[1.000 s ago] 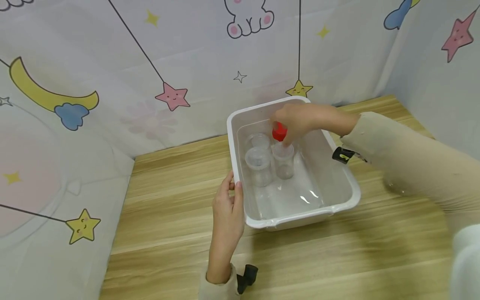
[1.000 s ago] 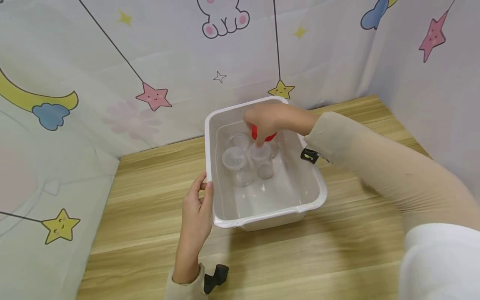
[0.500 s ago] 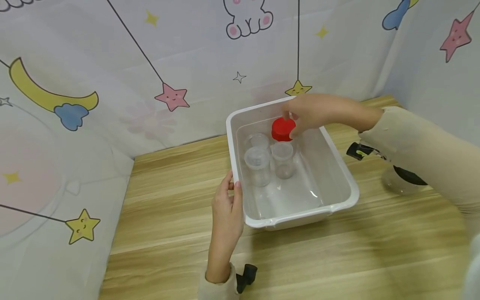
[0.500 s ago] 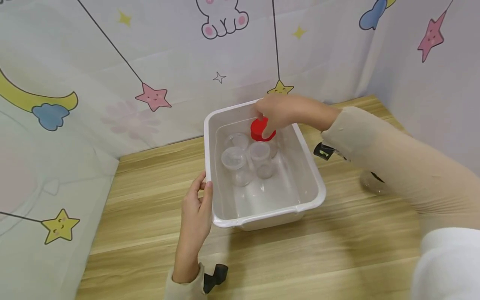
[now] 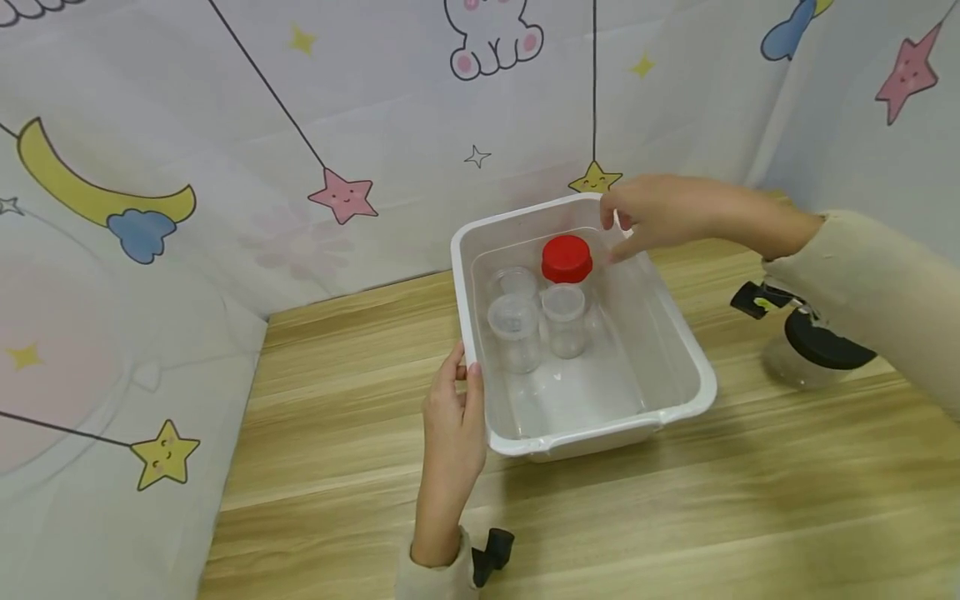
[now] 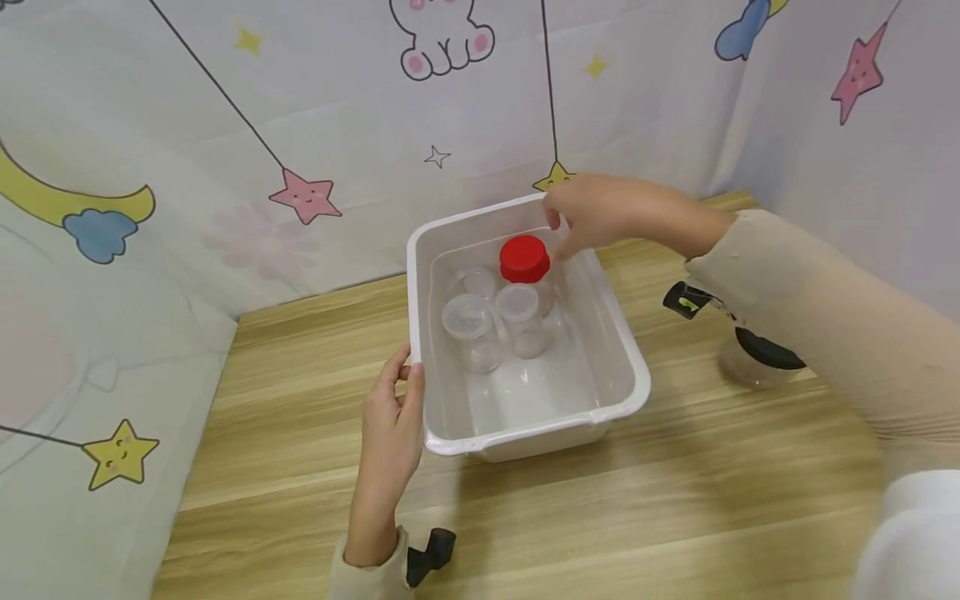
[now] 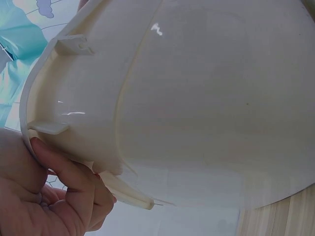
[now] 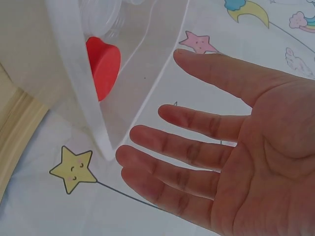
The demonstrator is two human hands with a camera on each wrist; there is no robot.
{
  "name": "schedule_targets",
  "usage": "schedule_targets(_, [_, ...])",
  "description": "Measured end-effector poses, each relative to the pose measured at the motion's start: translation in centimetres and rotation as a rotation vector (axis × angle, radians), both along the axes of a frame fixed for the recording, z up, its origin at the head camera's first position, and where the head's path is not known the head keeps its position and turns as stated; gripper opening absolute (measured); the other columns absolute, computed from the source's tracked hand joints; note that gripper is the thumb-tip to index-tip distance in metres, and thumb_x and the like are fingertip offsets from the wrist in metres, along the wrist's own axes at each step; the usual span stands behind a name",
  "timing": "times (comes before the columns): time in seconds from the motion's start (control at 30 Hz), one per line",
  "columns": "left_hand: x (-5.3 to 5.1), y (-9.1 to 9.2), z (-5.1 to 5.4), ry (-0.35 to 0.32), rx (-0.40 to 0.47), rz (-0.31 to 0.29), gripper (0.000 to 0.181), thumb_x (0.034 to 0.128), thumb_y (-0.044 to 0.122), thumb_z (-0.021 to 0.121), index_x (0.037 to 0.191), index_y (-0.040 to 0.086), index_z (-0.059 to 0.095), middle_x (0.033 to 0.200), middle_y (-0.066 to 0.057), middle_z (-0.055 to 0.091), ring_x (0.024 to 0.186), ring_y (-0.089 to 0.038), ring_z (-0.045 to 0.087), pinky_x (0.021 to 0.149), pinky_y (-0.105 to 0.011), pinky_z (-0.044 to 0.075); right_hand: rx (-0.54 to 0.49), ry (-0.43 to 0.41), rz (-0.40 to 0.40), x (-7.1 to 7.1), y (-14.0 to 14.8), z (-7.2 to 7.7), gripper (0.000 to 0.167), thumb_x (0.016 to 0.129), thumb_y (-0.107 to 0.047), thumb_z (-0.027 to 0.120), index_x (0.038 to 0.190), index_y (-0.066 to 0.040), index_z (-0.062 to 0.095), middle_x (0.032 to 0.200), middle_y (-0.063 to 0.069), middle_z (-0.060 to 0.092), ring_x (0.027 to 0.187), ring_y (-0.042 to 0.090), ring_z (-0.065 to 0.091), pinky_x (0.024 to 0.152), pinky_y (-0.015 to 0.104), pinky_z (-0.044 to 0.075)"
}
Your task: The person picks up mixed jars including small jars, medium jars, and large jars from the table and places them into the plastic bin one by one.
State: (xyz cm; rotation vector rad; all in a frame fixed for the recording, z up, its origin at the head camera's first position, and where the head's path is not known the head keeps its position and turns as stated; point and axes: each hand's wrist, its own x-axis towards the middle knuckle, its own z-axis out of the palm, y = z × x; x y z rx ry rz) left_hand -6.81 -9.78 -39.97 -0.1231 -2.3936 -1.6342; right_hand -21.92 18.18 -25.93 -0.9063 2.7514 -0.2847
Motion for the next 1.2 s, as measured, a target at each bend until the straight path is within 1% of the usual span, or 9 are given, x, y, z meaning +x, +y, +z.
schedule_targets(0.1, [0.0,0.0,0.0,-0.001,-0.003,0.003,0.046,0.1083,0.020,0.045,0.146,-0.006,0.042,0.108,-0.019,0.055,0.083,-0.026,0.072,0.068,-0.033,0.061,0.000,-0.006,-0.021,0.0,0.8,-0.1,0.041,0.089,-0.027,0.075,0.114,0.002,0.060,0.104,0.018,0.063,0.096,0.034,0.058,0.082,0.049,0.052])
schedule_targets(0.3, [-0.1,0.0,-0.1,-0.006,0.006,0.002,0.046,0.1082,0.021,0.045,0.146,-0.005,0.042,0.108,-0.022,0.056,0.084,-0.027,0.072,0.069,-0.038,0.061,-0.020,-0.010,-0.045,0.0,3.2,-1.0,0.044,0.089,-0.028,0.076,0.115,0.004,0.061,0.105,0.018,0.064,0.097,0.035,0.060,0.082,0.052,0.053])
schedule_targets(0.5, [-0.1,0.0,-0.1,-0.009,0.000,-0.001,0.045,0.1083,0.020,0.045,0.146,-0.005,0.042,0.107,-0.019,0.055,0.085,-0.028,0.072,0.067,-0.032,0.060,-0.022,-0.016,-0.070,0.1,5.8,-2.2,0.043,0.091,-0.031,0.074,0.113,0.003,0.061,0.103,0.017,0.064,0.096,0.034,0.060,0.079,0.051,0.052])
schedule_targets(0.57, [-0.1,0.0,-0.1,-0.007,-0.003,-0.002,0.045,0.1083,0.020,0.044,0.146,-0.005,0.042,0.107,-0.018,0.054,0.084,-0.028,0.072,0.067,-0.032,0.060,-0.020,-0.017,-0.077,0.2,6.3,-2.5,0.043,0.091,-0.031,0.074,0.113,0.003,0.060,0.102,0.016,0.064,0.096,0.034,0.060,0.078,0.050,0.052])
schedule_targets(0.7, [-0.1,-0.1,-0.1,-0.002,-0.001,-0.005,0.046,0.1085,0.021,0.044,0.146,-0.005,0.042,0.107,-0.019,0.054,0.082,-0.025,0.071,0.066,-0.036,0.061,-0.027,-0.018,-0.088,0.5,7.2,-2.9,0.043,0.091,-0.030,0.074,0.114,0.004,0.060,0.101,0.016,0.064,0.095,0.034,0.061,0.078,0.050,0.052])
schedule_targets(0.8, [-0.1,-0.1,-0.2,-0.005,0.005,-0.004,0.046,0.1085,0.021,0.044,0.146,-0.005,0.042,0.107,-0.020,0.054,0.082,-0.025,0.071,0.068,-0.040,0.061,-0.021,-0.002,-0.086,0.6,7.9,-3.4,0.042,0.091,-0.031,0.074,0.111,0.003,0.062,0.100,0.015,0.065,0.094,0.033,0.061,0.077,0.050,0.052])
schedule_targets(0.9, [-0.2,-0.2,-0.3,-0.004,0.003,-0.001,0.046,0.1084,0.021,0.044,0.146,-0.005,0.042,0.107,-0.020,0.055,0.083,-0.025,0.072,0.068,-0.042,0.061,-0.006,0.010,-0.103,0.8,8.5,-4.0,0.041,0.091,-0.033,0.075,0.111,0.001,0.063,0.099,0.013,0.065,0.093,0.032,0.061,0.075,0.050,0.052])
schedule_targets(1.0, [-0.2,-0.2,-0.3,-0.001,0.002,-0.001,0.046,0.1084,0.021,0.044,0.146,-0.005,0.042,0.107,-0.021,0.055,0.083,-0.026,0.072,0.068,-0.041,0.061,0.000,0.012,-0.121,1.0,9.2,-4.6,0.041,0.091,-0.033,0.074,0.111,0.001,0.063,0.100,0.012,0.065,0.093,0.031,0.062,0.074,0.050,0.052])
schedule_targets(1.2, [-0.2,-0.2,-0.2,0.002,-0.002,0.001,0.046,0.1082,0.021,0.045,0.145,-0.006,0.043,0.107,-0.020,0.056,0.083,-0.026,0.072,0.067,-0.036,0.061,-0.044,-0.022,-0.127,1.6,10.9,-6.2,0.039,0.090,-0.025,0.076,0.111,0.004,0.062,0.101,0.014,0.064,0.093,0.031,0.062,0.075,0.046,0.053])
